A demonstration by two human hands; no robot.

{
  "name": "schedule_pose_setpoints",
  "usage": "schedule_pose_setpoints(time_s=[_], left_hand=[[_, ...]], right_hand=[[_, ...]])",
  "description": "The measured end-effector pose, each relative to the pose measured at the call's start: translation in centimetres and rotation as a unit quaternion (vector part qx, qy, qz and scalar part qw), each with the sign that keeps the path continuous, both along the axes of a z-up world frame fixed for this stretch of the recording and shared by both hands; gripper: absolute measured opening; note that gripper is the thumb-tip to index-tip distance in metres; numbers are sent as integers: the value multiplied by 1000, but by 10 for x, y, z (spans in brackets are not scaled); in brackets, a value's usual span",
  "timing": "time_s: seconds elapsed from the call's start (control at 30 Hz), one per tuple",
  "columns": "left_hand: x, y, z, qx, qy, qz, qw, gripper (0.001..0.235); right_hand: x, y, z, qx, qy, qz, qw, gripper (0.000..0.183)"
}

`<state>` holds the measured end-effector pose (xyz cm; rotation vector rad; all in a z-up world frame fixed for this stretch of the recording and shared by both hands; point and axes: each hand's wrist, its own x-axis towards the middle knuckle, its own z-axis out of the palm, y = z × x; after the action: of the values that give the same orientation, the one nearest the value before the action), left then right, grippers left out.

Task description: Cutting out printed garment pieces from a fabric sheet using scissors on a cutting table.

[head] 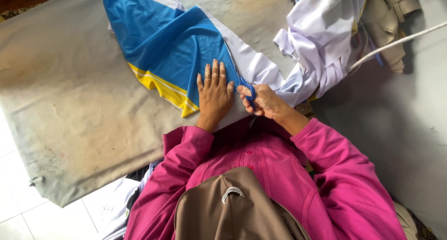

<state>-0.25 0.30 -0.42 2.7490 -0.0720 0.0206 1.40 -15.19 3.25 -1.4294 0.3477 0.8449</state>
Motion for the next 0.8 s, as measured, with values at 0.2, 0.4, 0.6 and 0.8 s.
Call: schedule_pose_setpoints(time_s=[0.2,0.4,0.6,0.8], left_hand=[[0,-1,2,0,-1,2,1000,54],[0,-1,6,-4,15,8,1000,54],[0,0,5,-6,16,4,1000,54],[0,0,3,-4,16,5,1000,54]], right_hand=[[16,4,3,19,19,17,999,50],[25,11,8,11,7,24,1000,48],[22,5,2,10,12,29,999,50],[22,8,6,6,15,26,1000,50]])
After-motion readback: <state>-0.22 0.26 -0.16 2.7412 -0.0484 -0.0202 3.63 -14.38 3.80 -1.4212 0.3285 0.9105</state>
